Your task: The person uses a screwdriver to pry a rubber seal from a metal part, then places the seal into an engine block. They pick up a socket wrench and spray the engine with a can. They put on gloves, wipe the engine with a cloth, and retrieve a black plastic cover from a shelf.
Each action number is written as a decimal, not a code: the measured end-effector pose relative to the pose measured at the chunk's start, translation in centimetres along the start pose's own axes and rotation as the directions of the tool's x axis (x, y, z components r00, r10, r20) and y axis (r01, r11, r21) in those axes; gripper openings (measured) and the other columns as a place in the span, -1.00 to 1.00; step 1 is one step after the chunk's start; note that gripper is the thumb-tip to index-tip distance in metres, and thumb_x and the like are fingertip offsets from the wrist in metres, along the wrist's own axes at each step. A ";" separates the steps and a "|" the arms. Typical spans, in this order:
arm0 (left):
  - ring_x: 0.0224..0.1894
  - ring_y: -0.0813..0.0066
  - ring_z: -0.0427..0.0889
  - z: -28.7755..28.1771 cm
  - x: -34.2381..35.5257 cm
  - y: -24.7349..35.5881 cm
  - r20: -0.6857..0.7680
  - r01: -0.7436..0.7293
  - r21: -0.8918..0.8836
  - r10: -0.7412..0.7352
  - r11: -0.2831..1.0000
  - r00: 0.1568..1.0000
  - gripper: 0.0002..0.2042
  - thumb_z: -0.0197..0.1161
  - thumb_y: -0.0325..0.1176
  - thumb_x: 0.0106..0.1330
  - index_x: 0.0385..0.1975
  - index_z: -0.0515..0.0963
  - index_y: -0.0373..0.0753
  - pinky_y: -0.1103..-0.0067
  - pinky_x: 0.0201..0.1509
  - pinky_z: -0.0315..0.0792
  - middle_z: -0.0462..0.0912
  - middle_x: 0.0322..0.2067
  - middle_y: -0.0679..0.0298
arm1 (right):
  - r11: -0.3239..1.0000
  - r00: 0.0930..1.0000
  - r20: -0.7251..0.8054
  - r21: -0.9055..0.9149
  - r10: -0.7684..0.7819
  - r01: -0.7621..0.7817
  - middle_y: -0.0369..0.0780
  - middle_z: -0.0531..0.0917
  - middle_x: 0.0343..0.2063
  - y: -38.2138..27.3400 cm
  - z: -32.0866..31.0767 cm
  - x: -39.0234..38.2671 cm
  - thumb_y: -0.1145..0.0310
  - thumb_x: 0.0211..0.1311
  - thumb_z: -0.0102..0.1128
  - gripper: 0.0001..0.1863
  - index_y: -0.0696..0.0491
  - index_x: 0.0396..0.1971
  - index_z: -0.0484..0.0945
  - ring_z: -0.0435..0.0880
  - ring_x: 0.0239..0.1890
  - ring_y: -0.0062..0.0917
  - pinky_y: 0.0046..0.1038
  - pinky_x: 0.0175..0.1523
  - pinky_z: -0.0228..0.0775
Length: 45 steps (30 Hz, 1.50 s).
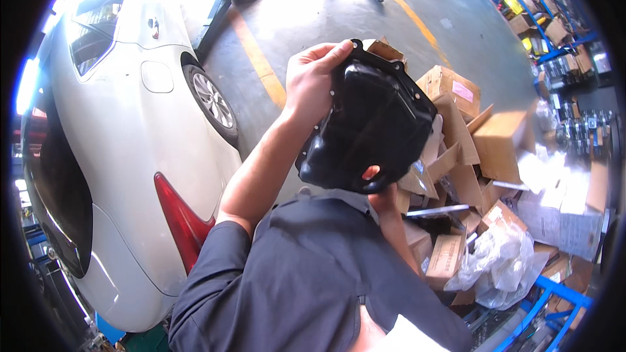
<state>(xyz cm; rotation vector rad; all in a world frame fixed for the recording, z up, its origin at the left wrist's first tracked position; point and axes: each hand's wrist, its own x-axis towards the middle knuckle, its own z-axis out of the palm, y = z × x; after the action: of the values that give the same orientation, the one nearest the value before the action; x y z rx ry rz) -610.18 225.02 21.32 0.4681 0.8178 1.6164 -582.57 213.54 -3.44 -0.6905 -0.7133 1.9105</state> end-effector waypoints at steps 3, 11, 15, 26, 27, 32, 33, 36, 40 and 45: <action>-0.44 0.55 0.69 -0.3 7.8 -1.4 -0.116 -0.017 -0.032 0.014 0.999 0.993 -0.83 0.31 -0.39 0.42 -0.20 0.67 -0.40 0.63 -0.37 0.58 0.74 -0.39 0.24 | 0.926 0.886 -0.391 0.364 0.251 -0.102 -0.20 0.67 -0.01 -2.1 -0.7 8.8 0.04 0.48 0.00 -0.53 0.09 0.13 0.52 0.67 0.05 -0.31 -0.22 0.27 0.47; -0.07 0.41 0.67 -2.6 23.6 -1.7 -0.233 -0.113 -0.358 0.029 0.927 0.972 -0.76 0.01 -0.37 0.58 -0.09 0.60 -0.36 0.49 0.17 0.52 0.71 -0.15 0.18 | 0.982 0.912 -0.373 0.132 0.173 -0.132 -0.21 0.67 0.06 -18.2 -0.3 26.0 0.15 0.58 -0.21 -0.56 0.06 0.20 0.52 0.65 0.09 -0.38 -0.22 0.25 0.48; -0.07 0.42 0.67 -3.2 30.6 -3.0 -0.199 -0.112 -0.350 0.043 0.930 0.979 -0.74 -0.01 -0.38 0.59 -0.01 0.57 -0.40 0.49 0.15 0.52 0.70 -0.11 0.17 | 0.992 0.906 -0.404 0.069 0.123 -0.104 -0.17 0.61 0.17 -21.6 -2.5 34.1 0.14 0.54 -0.16 -0.52 0.11 0.23 0.49 0.59 0.20 -0.32 -0.19 0.32 0.45; -0.11 0.49 0.68 -5.5 57.1 -2.5 -0.232 0.208 -0.147 -0.238 0.967 0.943 -0.70 -0.08 -0.35 0.61 0.09 0.55 -0.33 0.55 0.03 0.52 0.72 -0.11 0.27 | 0.960 0.765 -0.583 0.120 0.274 -0.253 -0.09 0.66 0.06 -24.8 -5.5 55.9 0.29 0.49 -0.19 -0.58 0.21 0.07 0.57 0.63 0.11 -0.30 -0.21 0.27 0.45; -0.11 0.49 0.68 -5.4 59.9 -2.3 -0.217 0.231 -0.112 -0.251 0.966 0.943 -0.70 -0.08 -0.35 0.61 0.10 0.55 -0.33 0.54 0.03 0.52 0.72 -0.11 0.27 | 0.964 0.801 -0.538 0.121 0.264 -0.237 -0.09 0.68 0.05 -25.5 -5.1 57.0 0.28 0.48 -0.19 -0.58 0.20 0.05 0.58 0.64 0.10 -0.30 -0.20 0.26 0.46; -0.12 0.48 0.70 -3.3 69.1 -2.6 -0.145 0.338 -0.073 -0.345 0.938 0.927 -0.70 -0.06 -0.36 0.60 0.11 0.55 -0.32 0.49 0.06 0.55 0.74 -0.12 0.27 | 0.966 0.739 -0.623 0.144 0.256 -0.214 -0.13 0.72 -0.03 -29.2 -4.5 62.4 0.25 0.46 -0.20 -0.59 0.15 -0.01 0.61 0.68 0.02 -0.31 -0.20 0.19 0.49; -0.12 0.47 0.71 -2.6 71.6 -3.0 -0.149 0.367 -0.078 -0.374 0.927 0.915 -0.71 -0.06 -0.36 0.60 0.11 0.55 -0.32 0.49 0.06 0.55 0.74 -0.12 0.27 | 0.968 0.777 -0.578 0.174 0.249 -0.180 -0.14 0.72 -0.03 -29.9 -5.0 64.0 0.25 0.46 -0.20 -0.58 0.15 -0.01 0.60 0.68 0.02 -0.31 -0.20 0.19 0.49; -0.08 0.43 0.69 -0.7 80.0 -4.2 -0.151 0.425 -0.009 -0.421 0.905 0.894 -0.73 -0.03 -0.40 0.58 0.07 0.55 -0.36 0.47 0.12 0.54 0.71 -0.11 0.23 | 0.983 0.709 -0.681 0.122 0.183 -0.136 -0.14 0.71 -0.04 -31.8 -7.7 70.4 0.26 0.48 -0.16 -0.60 0.17 0.01 0.60 0.67 0.02 -0.35 -0.28 0.18 0.50; -0.10 0.41 0.68 0.7 90.3 -5.7 -0.151 0.446 0.055 -0.434 0.894 0.888 -0.74 -0.01 -0.37 0.57 0.01 0.56 -0.37 0.49 0.09 0.55 0.70 -0.13 0.22 | 0.988 0.628 -0.763 0.101 0.152 -0.117 -0.18 0.71 -0.05 -34.9 -11.0 80.2 0.29 0.50 -0.09 -0.64 0.18 0.02 0.60 0.67 0.00 -0.40 -0.35 0.17 0.51; -0.09 0.40 0.70 2.3 100.7 -8.1 -0.193 0.463 0.214 -0.428 0.860 0.883 -0.67 -0.03 -0.20 0.61 -0.01 0.61 -0.29 0.41 0.10 0.55 0.73 -0.15 0.26 | 0.998 0.755 -0.653 0.035 0.060 -0.049 -0.20 0.72 -0.14 -41.3 -12.2 91.4 0.30 0.54 -0.01 -0.69 0.20 -0.01 0.61 0.70 -0.11 -0.49 -0.43 0.04 0.54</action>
<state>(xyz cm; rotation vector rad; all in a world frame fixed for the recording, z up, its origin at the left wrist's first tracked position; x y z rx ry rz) -624.63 323.40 3.13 0.3139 1.1563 1.1224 -585.70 314.26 3.25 -1.2951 -0.2238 1.5529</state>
